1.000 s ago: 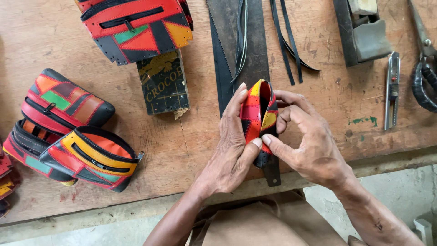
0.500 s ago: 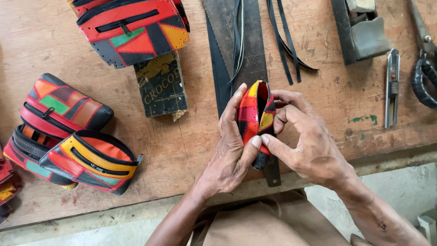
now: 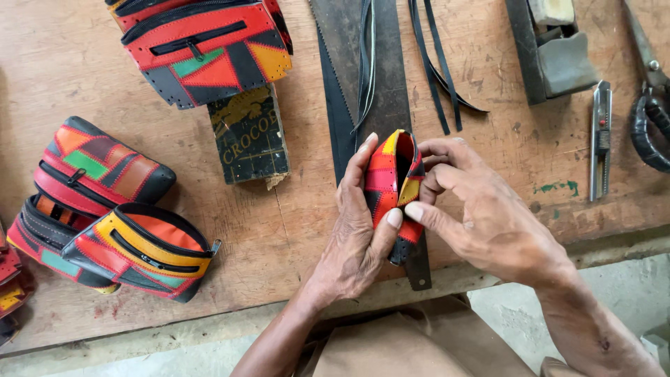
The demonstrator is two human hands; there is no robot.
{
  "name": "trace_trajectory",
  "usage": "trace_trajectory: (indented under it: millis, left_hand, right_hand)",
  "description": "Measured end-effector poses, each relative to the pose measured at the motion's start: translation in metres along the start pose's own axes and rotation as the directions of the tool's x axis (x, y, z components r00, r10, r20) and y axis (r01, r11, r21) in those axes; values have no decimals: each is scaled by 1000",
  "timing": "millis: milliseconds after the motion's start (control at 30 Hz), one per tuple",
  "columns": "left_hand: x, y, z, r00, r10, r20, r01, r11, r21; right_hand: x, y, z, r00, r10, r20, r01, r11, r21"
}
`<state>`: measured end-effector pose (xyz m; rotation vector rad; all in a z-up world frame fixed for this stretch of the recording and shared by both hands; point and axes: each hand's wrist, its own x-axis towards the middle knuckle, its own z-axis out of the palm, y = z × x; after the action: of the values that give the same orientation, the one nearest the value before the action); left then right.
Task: The person uses a utility knife to trim a black leather strip, then inserts the strip into a colorful patterned pouch and presses it into place along the edge. The person repeatedly adjusts the pouch and strip to fit.
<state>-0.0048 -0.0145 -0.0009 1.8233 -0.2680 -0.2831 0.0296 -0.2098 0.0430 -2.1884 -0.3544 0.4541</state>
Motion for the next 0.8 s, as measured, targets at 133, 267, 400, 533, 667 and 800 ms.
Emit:
trace_trajectory:
  millis: [133,267,400,533,667,800]
  left_hand:
    - [-3,-2,0,1000,-13,7,13,1000,-25]
    - [-2,-3,0,999,32,8,-32,999,38]
    - [-1,-3,0,1000,15,23,-16,998,53]
    - [-1,-4,-1,1000,17,21,-18,997,79]
    - [-1,-3,-1,999,-11,50,5,995,103]
    - [2,-3,-4,998,-28,53,22,995,98]
  right_hand:
    - [-2,0,3,999,17,-31,-16,1000,1]
    - [-3,-1,7,998,22,-55,-22,1000,7]
    - [-3,0,8,998,35,-52,-35,999,6]
    - [-2,1,11,997,47,-66,-47,999,5]
    - [-1,1,16,995,13,-103,-14,1000,-11]
    - [2,0,11,996,-7,-94,8,1000,6]
